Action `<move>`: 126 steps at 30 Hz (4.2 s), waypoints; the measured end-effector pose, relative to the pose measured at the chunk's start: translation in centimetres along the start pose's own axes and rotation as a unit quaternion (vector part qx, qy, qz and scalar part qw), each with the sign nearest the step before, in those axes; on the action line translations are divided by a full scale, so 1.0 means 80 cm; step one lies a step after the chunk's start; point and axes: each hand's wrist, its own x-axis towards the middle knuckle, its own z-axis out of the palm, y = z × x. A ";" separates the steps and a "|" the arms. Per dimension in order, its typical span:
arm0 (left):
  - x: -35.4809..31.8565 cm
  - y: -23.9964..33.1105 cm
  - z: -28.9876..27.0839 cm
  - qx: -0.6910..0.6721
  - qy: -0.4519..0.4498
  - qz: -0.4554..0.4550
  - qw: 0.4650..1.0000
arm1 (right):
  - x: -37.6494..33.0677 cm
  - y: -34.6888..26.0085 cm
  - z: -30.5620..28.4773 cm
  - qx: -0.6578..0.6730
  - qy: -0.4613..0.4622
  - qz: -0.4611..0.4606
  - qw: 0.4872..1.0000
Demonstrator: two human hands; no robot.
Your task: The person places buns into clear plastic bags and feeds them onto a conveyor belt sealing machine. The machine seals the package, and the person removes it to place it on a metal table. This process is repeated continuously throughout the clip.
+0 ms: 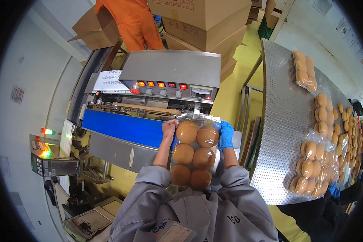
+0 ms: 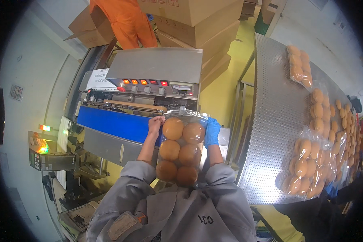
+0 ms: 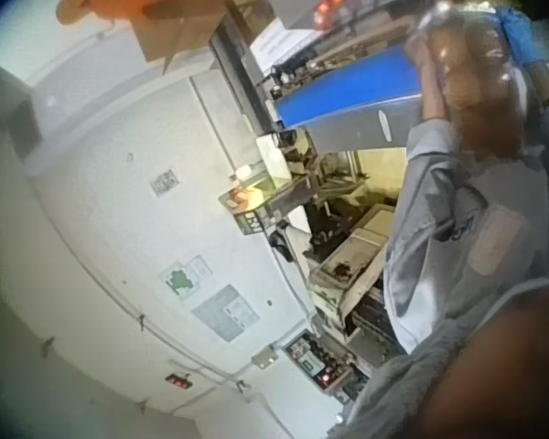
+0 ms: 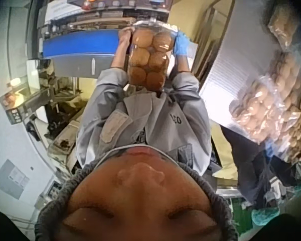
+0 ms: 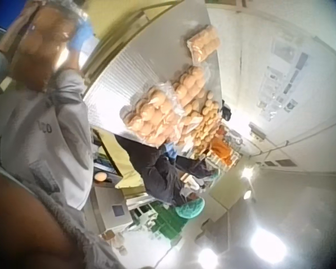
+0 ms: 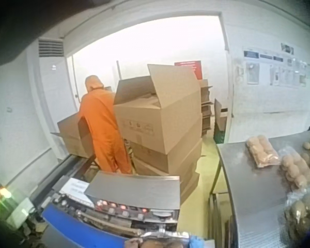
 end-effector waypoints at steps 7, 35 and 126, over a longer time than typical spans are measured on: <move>0.019 0.010 -0.063 0.009 0.037 0.008 0.999 | -0.023 -0.005 0.071 -0.030 -0.048 0.006 0.998; -0.056 -0.017 -0.402 0.008 -0.150 -0.059 0.987 | -0.344 0.122 0.210 -0.008 -0.211 0.197 0.958; -0.076 0.028 -0.572 0.134 -0.499 -0.133 0.846 | -0.396 0.067 0.372 -0.045 -0.094 0.048 0.993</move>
